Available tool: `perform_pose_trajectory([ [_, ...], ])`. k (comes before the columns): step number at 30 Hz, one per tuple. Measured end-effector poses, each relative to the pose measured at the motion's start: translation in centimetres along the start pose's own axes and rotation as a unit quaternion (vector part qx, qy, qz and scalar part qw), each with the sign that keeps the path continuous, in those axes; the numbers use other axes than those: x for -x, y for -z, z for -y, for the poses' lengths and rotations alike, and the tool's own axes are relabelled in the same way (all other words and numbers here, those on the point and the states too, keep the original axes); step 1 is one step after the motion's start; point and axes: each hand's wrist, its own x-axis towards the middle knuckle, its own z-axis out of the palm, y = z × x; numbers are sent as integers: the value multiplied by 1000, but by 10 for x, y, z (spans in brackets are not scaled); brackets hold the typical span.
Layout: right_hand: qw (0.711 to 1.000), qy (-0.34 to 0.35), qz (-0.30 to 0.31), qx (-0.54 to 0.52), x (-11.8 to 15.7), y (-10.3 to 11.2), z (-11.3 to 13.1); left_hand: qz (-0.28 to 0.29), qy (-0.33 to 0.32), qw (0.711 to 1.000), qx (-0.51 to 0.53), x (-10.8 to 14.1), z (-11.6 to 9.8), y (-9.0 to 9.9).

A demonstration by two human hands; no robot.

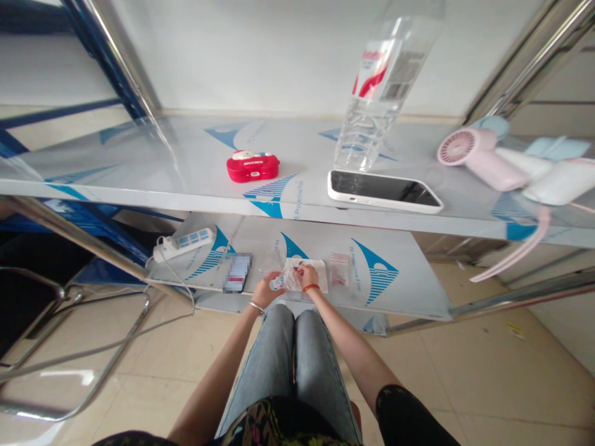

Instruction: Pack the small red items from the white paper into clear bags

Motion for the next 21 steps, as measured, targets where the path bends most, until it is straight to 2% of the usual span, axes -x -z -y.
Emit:
perform_pose_trajectory([
  [4,997,12,-51,-63,2,9,8,-6,-3,1000,-10,-1,0,-4],
  [9,983,41,-95,-150,8,36,36,-12,-3,1000,-11,-3,-8,-9],
  [12,982,64,-78,-160,16,52,52,-9,3,1000,-13,-3,-15,-10],
  [15,986,85,-33,-140,25,62,63,-12,2,1000,-17,-3,-21,-9],
  [18,983,98,0,-154,33,69,68,-19,-13,1000,-16,-3,-28,-7],
  [21,975,92,-2,-201,43,79,67,-26,-18,999,-13,-2,-35,-5],
])
